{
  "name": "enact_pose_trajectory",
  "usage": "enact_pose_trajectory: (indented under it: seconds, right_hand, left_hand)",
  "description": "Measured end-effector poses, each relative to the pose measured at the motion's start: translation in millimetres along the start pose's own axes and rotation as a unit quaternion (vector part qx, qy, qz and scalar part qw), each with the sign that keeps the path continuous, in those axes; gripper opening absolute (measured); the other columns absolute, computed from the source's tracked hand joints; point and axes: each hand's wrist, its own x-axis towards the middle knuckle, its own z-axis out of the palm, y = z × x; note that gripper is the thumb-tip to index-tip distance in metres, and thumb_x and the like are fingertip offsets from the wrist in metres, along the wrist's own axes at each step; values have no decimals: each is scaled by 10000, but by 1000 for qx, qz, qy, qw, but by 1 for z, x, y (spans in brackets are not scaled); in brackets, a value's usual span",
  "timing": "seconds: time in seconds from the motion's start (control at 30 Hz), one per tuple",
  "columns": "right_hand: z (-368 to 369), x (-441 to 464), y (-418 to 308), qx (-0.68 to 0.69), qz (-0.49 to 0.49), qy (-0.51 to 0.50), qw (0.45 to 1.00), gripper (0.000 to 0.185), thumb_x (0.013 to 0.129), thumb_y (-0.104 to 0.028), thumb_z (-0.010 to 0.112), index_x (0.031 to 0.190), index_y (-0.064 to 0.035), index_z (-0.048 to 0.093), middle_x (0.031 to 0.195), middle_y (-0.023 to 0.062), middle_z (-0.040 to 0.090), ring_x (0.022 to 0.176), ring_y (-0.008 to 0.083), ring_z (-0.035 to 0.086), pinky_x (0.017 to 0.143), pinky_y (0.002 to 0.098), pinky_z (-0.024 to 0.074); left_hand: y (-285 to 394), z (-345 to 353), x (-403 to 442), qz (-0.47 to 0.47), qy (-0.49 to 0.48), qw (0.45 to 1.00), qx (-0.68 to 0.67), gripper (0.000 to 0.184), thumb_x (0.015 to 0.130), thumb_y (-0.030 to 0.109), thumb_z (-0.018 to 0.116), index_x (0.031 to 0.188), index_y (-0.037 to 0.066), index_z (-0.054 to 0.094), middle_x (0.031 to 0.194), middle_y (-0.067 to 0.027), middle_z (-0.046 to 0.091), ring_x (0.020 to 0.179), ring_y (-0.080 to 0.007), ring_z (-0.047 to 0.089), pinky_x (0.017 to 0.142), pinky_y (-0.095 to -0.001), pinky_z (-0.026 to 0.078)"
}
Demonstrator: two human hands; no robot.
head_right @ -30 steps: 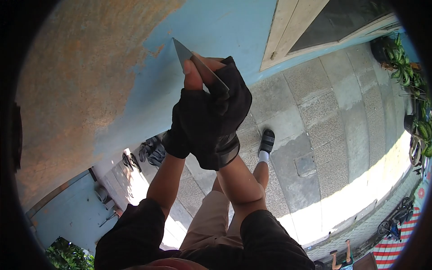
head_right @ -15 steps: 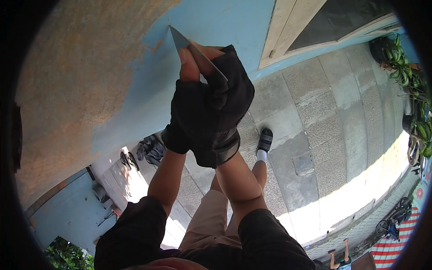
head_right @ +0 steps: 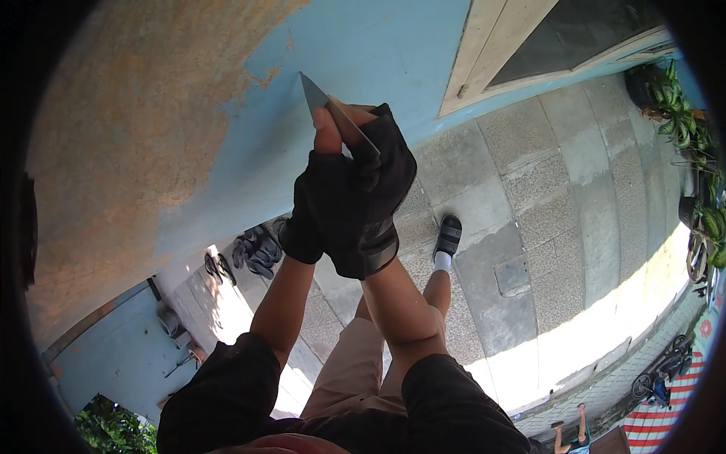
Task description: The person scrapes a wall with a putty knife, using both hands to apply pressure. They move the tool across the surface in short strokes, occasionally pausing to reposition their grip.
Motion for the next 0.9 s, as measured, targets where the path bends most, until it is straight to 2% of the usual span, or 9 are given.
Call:
enact_pose_trajectory:
  seconds: [0.33,0.43,0.5,0.53,0.6,0.73,0.8,0.83,0.9]
  right_hand:
    - [1,-2,-2,1,24,6,1000,91,837,-112,710,829,-32,669,817,92,652,709,180,623,641,309,485]
    - [2,-2,-5,21,26,13,999,98,836,-112,712,829,-31,658,819,94,654,708,186,631,634,310,488]
    - [3,-1,-3,14,5,22,1000,92,832,-118,713,871,-45,672,807,88,656,687,182,634,614,291,485]
    - [3,-1,-2,6,-17,29,999,110,827,-123,714,912,-59,687,795,83,659,665,179,638,594,272,481]
    - [3,0,-3,2,-16,27,1000,105,829,-119,709,911,-57,685,797,84,658,666,180,636,592,272,481]
    - [5,-2,-4,-1,-2,23,1000,111,831,-126,719,815,-33,662,817,96,653,706,189,644,616,313,500]
    - [10,-6,-3,11,6,42,999,108,831,-125,719,813,-32,668,810,95,651,704,190,643,616,314,499]
    - [13,-7,-2,23,15,58,998,105,830,-124,720,811,-32,674,804,94,649,703,191,642,616,315,498]
    - [15,-8,-3,14,9,70,997,99,832,-119,717,808,-31,678,801,93,649,701,188,639,617,312,496]
  left_hand:
    - [9,-5,2,-17,-8,1000,-18,258,842,191,645,1011,-4,632,953,-95,662,854,-210,641,787,-311,509]
    - [13,-4,3,23,-23,994,103,237,863,165,627,1027,-6,632,982,-94,664,877,-194,638,803,-306,507]
    - [13,1,0,-93,-2,982,-165,220,877,131,604,1046,-7,630,1004,-96,669,897,-190,639,821,-302,505]
    - [18,0,0,-93,-3,982,-166,220,877,131,604,1046,-7,630,1004,-96,669,897,-190,639,821,-302,505]
    - [30,-4,2,-64,-12,998,-10,209,886,118,587,1049,-7,628,1004,-93,671,902,-187,639,825,-301,504]
    - [9,-7,1,-54,-15,998,-12,203,889,112,583,1047,-8,625,975,-81,670,891,-180,637,816,-300,506]
    - [-10,-13,6,10,-60,984,-168,245,883,188,606,1024,-11,628,945,-89,667,868,-197,642,793,-306,509]
    - [-9,-18,9,13,-61,984,-168,245,883,188,606,1024,-11,628,945,-89,667,868,-197,642,793,-306,509]
    - [-2,-27,12,52,-60,996,38,333,855,292,642,993,-11,632,920,-108,663,835,-223,648,768,-311,511]
